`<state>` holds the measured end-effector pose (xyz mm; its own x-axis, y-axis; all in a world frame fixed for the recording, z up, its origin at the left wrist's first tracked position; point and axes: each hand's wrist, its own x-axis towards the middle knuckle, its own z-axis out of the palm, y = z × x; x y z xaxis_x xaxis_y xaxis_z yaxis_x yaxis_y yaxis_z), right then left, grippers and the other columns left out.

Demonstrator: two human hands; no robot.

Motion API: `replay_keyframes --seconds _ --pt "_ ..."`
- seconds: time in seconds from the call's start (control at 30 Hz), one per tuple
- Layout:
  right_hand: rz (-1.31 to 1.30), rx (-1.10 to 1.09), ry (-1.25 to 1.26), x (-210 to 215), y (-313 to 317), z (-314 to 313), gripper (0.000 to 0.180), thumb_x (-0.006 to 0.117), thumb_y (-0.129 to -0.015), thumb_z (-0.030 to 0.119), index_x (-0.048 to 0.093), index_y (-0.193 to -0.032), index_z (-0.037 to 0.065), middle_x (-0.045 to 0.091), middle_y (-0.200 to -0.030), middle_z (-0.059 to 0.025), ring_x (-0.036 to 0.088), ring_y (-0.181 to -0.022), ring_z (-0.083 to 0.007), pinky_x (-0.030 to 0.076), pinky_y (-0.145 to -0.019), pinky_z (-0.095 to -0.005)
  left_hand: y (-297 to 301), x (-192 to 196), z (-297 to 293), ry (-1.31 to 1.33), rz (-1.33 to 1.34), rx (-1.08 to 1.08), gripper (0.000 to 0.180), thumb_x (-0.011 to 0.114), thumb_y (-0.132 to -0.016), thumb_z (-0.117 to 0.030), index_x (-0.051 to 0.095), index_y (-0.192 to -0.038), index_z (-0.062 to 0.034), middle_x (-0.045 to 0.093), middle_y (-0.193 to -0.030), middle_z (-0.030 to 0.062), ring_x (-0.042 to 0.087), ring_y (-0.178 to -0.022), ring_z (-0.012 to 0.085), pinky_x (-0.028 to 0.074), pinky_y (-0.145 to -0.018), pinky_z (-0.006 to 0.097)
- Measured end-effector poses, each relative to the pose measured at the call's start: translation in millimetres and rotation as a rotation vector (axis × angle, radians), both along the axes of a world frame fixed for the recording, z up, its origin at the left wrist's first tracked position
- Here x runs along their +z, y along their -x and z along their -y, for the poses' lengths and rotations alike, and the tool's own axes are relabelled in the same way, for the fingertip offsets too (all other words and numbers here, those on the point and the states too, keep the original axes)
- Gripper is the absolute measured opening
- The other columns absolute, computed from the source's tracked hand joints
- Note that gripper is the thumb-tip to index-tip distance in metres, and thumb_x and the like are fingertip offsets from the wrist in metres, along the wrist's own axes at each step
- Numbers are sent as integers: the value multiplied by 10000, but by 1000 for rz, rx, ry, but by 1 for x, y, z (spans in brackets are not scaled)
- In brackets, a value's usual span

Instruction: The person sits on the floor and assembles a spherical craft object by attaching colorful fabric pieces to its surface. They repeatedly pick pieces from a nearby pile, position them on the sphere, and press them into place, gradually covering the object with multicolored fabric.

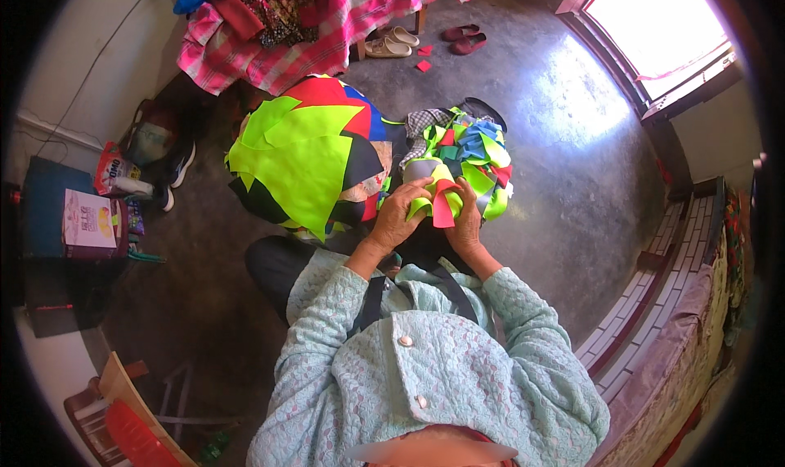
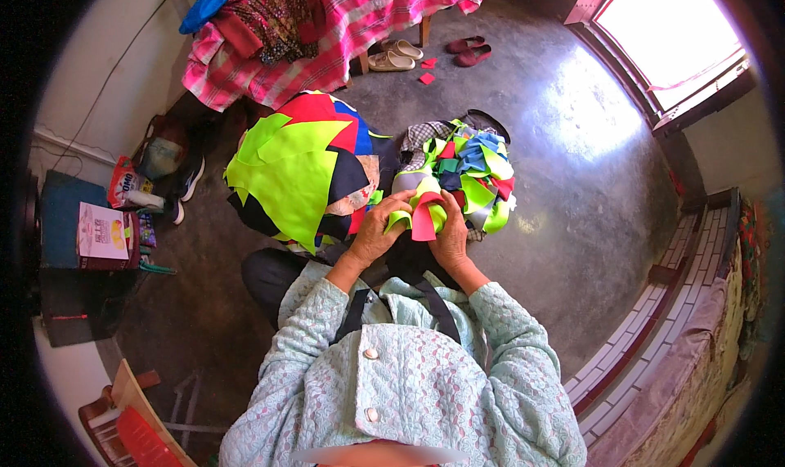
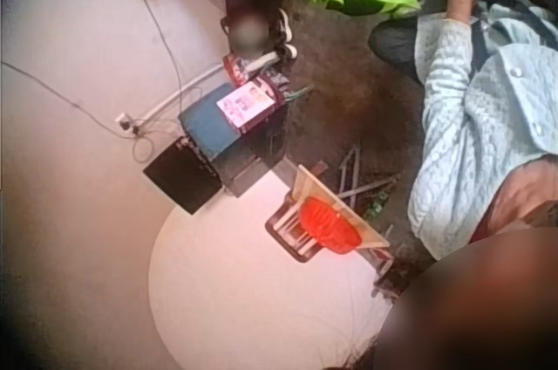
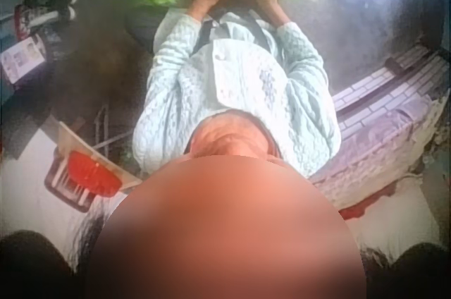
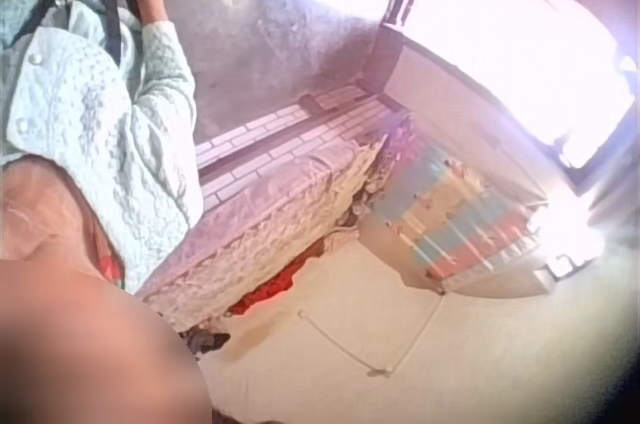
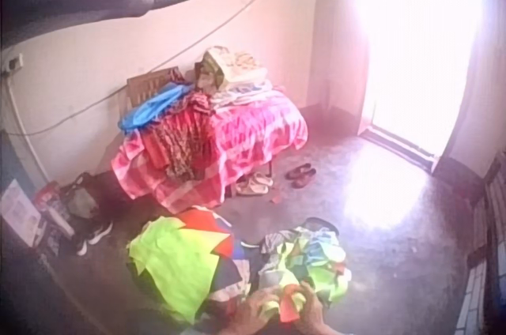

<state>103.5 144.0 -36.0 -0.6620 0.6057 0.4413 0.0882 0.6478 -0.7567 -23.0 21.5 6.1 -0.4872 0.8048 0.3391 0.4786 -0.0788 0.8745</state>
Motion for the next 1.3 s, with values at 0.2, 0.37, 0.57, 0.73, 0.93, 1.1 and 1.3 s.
replay_keyframes --seconds 0.2,0.37,0.57,0.73,0.93,1.1,1.3 --pt "48 14 -66 14 3 -1 559 741 -712 92 514 -1223 75 597 -1090 -148 582 -999 -324 478 -862 -392 -1 6 1 79 -72 -226 156 607 -818 -78 588 -969 -45 611 -1218 100 538 -1177 323 411 -1002 389" --pt "120 68 -180 10 1 -6 423 721 -685 85 595 -1089 93 594 -1084 -130 549 -1037 -344 452 -898 -417 1 23 4 -35 256 -180 124 586 -877 -101 585 -981 -32 640 -1153 101 599 -1079 204 446 -940 315" --pt "57 114 -161 5 3 -8 309 751 -697 91 630 -981 87 604 -1076 -125 542 -1064 -361 432 -930 -443 19 51 16 -119 401 83 180 591 -919 -202 613 -966 -29 667 -954 80 623 -901 162 481 -828 293" --pt "64 93 -83 0 1 -7 250 733 -733 102 641 -965 84 589 -1096 -129 533 -1076 -353 431 -930 -435 34 72 22 17 318 197 250 652 -907 -253 658 -948 -7 625 -774 -6 556 -745 67 455 -668 246" --pt "59 109 -148 8 4 -7 230 721 -741 96 629 -949 71 562 -1069 -139 537 -1019 -361 444 -869 -433 62 85 15 -53 356 272 313 652 -900 -284 676 -952 23 657 -730 57 574 -682 84 468 -611 280" --pt "70 86 -141 7 5 -6 233 714 -743 88 612 -951 59 576 -1054 -146 544 -1020 -361 441 -871 -437 103 95 2 -131 524 346 302 652 -889 -271 690 -970 18 674 -773 36 597 -686 94 481 -625 280" --pt "94 92 -126 10 6 -8 239 702 -750 84 595 -961 51 574 -1029 -143 528 -1014 -359 426 -873 -430 182 108 -11 -234 734 367 275 714 -839 -228 682 -1020 -24 699 -872 58 669 -730 155 535 -674 297"
